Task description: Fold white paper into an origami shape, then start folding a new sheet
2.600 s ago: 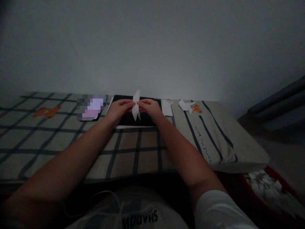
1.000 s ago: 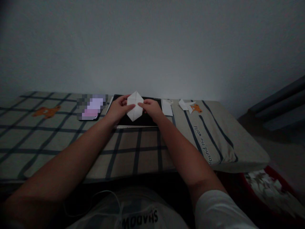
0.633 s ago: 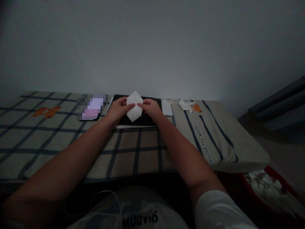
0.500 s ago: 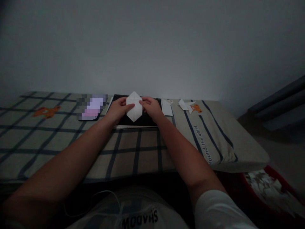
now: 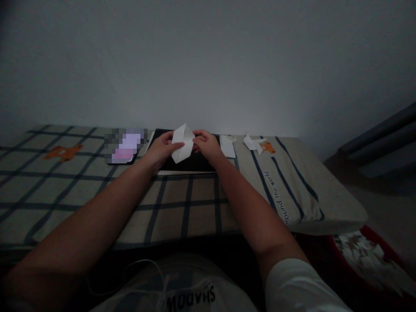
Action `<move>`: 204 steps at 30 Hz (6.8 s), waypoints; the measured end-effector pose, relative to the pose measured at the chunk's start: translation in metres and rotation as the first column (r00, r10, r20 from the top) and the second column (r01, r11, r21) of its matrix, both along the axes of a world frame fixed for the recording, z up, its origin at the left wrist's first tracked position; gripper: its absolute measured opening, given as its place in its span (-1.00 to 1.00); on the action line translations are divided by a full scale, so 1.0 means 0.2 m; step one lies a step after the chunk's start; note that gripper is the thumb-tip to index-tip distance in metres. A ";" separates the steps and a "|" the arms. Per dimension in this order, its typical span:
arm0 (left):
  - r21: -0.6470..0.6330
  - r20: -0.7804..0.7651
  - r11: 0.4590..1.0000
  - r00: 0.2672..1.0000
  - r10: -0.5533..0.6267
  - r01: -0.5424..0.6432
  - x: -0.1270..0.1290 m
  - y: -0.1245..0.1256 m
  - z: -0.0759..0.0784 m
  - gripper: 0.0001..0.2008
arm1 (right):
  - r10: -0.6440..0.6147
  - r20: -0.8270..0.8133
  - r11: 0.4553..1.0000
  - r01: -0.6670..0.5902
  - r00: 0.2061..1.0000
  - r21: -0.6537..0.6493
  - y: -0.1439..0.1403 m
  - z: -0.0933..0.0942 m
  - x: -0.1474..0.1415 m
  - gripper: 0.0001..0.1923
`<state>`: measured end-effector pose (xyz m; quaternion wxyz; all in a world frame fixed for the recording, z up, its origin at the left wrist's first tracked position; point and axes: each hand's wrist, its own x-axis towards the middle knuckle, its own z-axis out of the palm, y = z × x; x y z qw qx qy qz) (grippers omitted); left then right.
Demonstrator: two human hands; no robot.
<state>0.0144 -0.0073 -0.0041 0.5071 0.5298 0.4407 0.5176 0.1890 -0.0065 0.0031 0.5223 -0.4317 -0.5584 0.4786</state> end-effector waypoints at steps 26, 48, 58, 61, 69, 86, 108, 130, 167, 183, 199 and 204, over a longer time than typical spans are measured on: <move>0.139 -0.102 0.981 0.983 0.150 -0.135 -0.04 -0.02 0.06 -0.21 | 0.121 -0.145 0.969 -0.148 0.982 -0.199 0.01 0.00 0.01 -0.82; -0.026 0.105 0.979 0.974 0.202 -0.201 0.07 -0.06 0.00 -0.61 | 0.033 -0.487 0.941 -0.191 0.873 -0.279 -0.05 -0.01 -0.11 -0.92; -0.043 0.158 0.985 0.972 0.173 -0.169 0.08 -0.07 0.00 -0.71 | -0.021 -0.342 0.973 -0.059 0.940 -0.222 -0.05 -0.04 -0.13 -0.82; -0.031 0.159 0.984 0.971 0.180 -0.178 0.07 -0.06 0.00 -0.72 | -0.004 -0.287 0.977 -0.057 0.958 -0.204 -0.06 -0.03 -0.13 -0.81; 0.015 0.158 0.979 0.967 0.200 -0.205 0.06 -0.01 -0.03 -0.79 | 0.009 -0.312 0.971 -0.083 0.950 -0.225 -0.06 -0.02 -0.12 -0.92; 0.004 0.198 0.986 0.967 0.162 -0.166 0.06 -0.02 -0.02 -0.78 | 0.091 -0.171 0.973 -0.124 0.981 -0.193 -0.06 -0.03 -0.12 -0.93; 0.188 -0.248 0.982 0.969 0.016 0.032 0.00 -0.03 -0.01 -0.69 | -0.211 0.355 0.887 0.027 0.911 0.460 -0.02 0.00 0.01 -0.83; 0.088 -0.110 0.996 0.994 0.027 -0.018 0.02 -0.06 0.02 -0.67 | -0.098 0.212 0.982 0.059 0.972 0.181 -0.01 0.00 0.01 -0.77; -0.002 0.158 0.992 0.979 -0.127 0.129 0.04 -0.06 0.05 -0.58 | -0.223 -0.001 0.970 0.222 0.975 0.098 0.00 0.00 -0.01 -0.73; -0.073 0.327 0.996 0.942 0.070 -0.048 0.01 -0.04 0.08 -0.90 | -0.255 -0.046 0.957 0.259 0.966 0.133 0.06 -0.03 0.03 -0.54; -0.016 0.080 0.989 0.986 0.145 -0.145 0.02 -0.03 0.06 -0.94 | -0.097 -0.136 0.995 0.101 0.986 0.021 0.08 -0.04 0.04 -0.76; 0.017 0.008 0.976 0.976 0.217 -0.217 0.03 -0.04 0.05 -0.95 | -0.130 -0.099 0.988 0.138 0.987 0.074 0.06 -0.02 0.03 -0.83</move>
